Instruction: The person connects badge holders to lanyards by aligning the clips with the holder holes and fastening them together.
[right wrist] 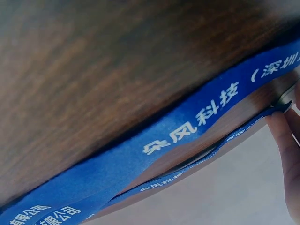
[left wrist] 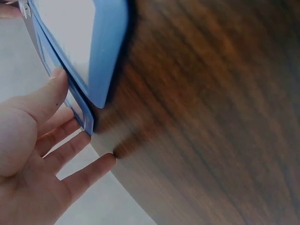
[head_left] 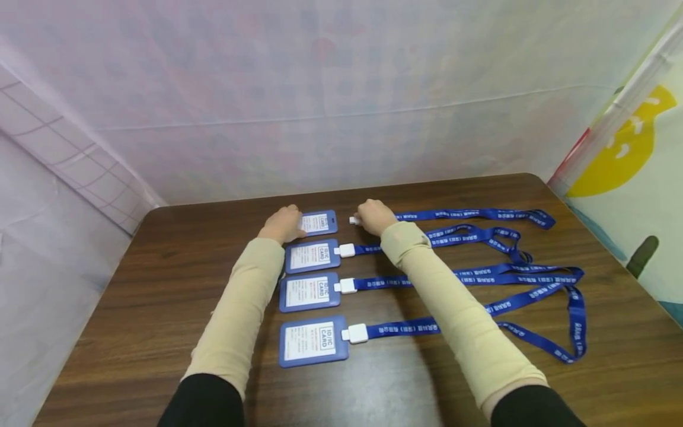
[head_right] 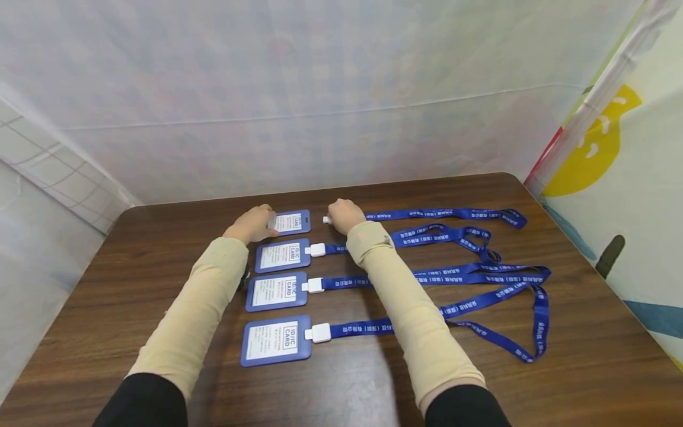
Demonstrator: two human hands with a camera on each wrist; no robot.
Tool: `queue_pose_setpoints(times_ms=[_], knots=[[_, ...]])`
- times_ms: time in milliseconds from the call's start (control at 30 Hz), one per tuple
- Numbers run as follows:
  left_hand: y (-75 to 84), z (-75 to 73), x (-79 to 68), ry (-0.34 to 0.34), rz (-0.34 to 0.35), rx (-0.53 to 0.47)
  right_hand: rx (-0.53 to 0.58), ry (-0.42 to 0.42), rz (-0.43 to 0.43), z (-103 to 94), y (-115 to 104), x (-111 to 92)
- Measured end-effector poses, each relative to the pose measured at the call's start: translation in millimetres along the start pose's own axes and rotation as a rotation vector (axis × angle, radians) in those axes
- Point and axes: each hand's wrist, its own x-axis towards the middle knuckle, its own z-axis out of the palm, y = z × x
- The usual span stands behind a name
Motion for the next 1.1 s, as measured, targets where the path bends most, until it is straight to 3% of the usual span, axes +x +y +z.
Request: queue_pose_setpoints(times_ms=[1100], knots=[[7.4,-1.5,-0.7,-0.052,-0.036,-0.002,-0.057,-0.027,-0.063,-1.0,-12,5]])
